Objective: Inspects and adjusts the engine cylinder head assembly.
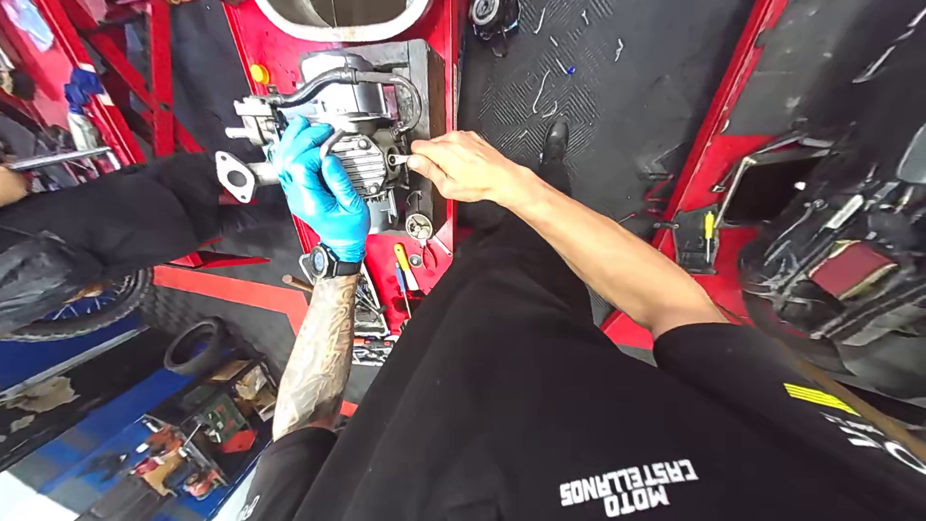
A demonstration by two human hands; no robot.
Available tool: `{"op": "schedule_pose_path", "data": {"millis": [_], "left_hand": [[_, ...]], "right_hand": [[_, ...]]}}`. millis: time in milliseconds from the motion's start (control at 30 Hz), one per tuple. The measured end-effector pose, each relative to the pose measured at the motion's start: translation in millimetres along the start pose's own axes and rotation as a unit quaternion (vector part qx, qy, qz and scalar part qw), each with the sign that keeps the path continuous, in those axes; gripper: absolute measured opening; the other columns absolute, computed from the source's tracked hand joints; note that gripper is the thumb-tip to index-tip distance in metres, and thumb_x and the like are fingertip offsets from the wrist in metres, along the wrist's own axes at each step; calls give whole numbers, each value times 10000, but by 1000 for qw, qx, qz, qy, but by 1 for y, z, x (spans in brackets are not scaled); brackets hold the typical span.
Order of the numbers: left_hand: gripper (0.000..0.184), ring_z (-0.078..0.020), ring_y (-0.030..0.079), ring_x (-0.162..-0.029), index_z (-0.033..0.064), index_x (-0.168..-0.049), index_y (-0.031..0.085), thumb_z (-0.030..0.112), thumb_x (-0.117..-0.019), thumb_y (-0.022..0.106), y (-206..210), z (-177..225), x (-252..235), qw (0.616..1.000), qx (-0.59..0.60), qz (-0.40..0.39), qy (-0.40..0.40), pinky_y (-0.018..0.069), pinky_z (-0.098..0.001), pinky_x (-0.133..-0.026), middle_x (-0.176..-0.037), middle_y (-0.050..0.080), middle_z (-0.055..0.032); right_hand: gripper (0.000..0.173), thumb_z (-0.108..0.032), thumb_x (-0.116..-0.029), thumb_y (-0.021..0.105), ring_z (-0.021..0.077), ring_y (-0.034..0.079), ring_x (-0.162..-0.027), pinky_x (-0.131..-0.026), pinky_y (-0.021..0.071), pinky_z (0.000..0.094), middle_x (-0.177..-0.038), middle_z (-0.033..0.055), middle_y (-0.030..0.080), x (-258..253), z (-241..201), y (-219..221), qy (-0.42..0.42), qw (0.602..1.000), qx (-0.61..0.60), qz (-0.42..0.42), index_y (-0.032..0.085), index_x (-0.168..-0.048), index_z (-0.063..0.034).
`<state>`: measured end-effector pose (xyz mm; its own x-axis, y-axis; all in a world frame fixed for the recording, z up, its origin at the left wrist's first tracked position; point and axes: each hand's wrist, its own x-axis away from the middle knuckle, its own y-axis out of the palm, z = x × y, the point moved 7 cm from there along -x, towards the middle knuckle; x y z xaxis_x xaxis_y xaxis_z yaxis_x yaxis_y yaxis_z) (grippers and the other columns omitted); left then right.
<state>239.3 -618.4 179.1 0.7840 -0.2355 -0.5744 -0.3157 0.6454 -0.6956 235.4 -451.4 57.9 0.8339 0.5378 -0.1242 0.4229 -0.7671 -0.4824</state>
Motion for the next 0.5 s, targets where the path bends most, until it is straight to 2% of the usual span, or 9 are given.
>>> {"op": "schedule_pose_path", "data": {"millis": [67, 167, 300, 500], "left_hand": [[247, -355, 568, -1328, 15, -983, 665, 110, -1075, 455, 1, -2, 4, 1000, -4, -9, -17, 411, -517, -1166, -1185, 712, -171], [240, -343, 600, -1279, 25, -964, 696, 112, -1060, 495, 2, -3, 4, 1000, -5, 23, -13, 425, -508, -1144, -1119, 728, -159], [247, -355, 599, -1272, 31, -920, 704, 131, -1046, 516, 4, 6, 3, 999, -20, 25, -11, 417, -518, -1139, -1106, 730, -162], [216, -341, 606, -1258, 41, -917, 727, 125, -1024, 558, 6, 1, 6, 998, -33, 41, -25, 431, -496, -1118, -1103, 733, -152]], "right_hand": [[442, -398, -1095, 311, 237, 613, -660, -601, 458, 464, -700, 40, 572, -1, 1, -1, -5, 1000, 17, -1, 597, -902, -122], [435, -394, -1097, 319, 245, 597, -616, -575, 453, 463, -662, 40, 551, 0, -1, 3, 5, 999, 29, 14, 584, -900, -111], [462, -427, -1100, 317, 278, 627, -636, -591, 457, 475, -685, 68, 587, 0, -2, 4, 14, 995, 89, 31, 597, -936, -99], [461, -386, -1096, 331, 266, 615, -574, -520, 439, 438, -656, 75, 580, 1, -3, 13, 1, 988, 110, 107, 601, -895, -71]]}}
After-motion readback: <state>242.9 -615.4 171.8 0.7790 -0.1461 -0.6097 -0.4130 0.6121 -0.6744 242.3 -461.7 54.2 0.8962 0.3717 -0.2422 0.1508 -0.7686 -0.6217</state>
